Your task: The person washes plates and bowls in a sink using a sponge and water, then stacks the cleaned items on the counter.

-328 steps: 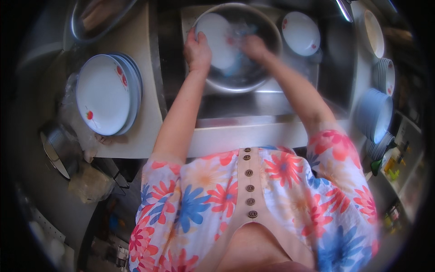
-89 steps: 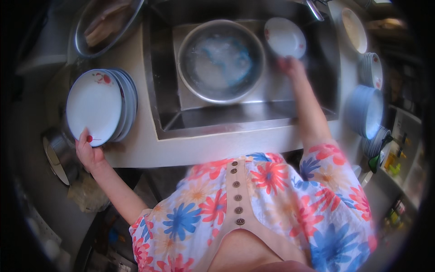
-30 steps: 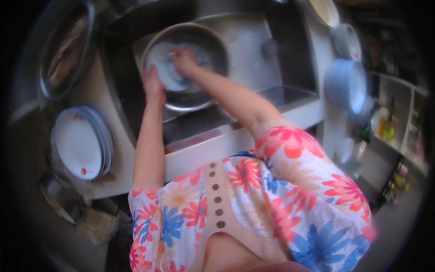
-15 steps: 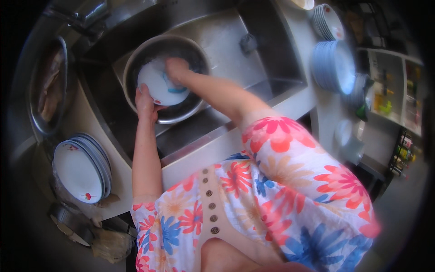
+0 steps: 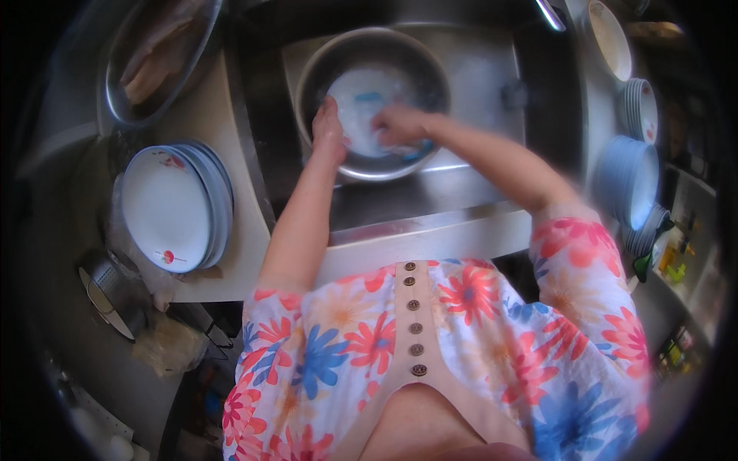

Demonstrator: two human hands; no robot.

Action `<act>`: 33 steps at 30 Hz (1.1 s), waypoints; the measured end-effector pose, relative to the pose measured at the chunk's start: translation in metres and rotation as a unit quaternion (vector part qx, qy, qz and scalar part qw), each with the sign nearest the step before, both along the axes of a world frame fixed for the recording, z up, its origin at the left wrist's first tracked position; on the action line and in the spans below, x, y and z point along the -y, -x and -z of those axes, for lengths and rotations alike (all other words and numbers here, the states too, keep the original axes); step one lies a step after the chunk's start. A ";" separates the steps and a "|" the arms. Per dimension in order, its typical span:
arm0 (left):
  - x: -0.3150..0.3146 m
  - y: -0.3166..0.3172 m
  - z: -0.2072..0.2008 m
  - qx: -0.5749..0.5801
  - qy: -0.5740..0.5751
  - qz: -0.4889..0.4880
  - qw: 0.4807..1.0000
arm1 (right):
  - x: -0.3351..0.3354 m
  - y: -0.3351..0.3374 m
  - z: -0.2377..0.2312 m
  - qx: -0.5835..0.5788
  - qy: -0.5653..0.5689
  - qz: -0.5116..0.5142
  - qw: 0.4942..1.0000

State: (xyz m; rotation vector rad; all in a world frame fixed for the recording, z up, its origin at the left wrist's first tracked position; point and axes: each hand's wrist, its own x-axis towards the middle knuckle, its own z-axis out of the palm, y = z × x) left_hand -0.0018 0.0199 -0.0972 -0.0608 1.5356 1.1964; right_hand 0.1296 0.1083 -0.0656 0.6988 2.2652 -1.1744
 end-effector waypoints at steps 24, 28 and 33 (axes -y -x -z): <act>-0.013 -0.004 -0.029 -0.322 -0.042 0.233 0.916 | -0.019 -0.020 0.004 0.025 -0.272 0.128 0.953; -0.019 0.004 -0.061 -0.649 -0.091 0.292 0.696 | -0.038 -0.009 -0.012 0.012 -0.222 0.306 0.926; -0.025 0.002 -0.087 -0.689 -0.166 0.422 0.566 | -0.037 -0.010 -0.028 -0.156 -0.205 0.178 0.950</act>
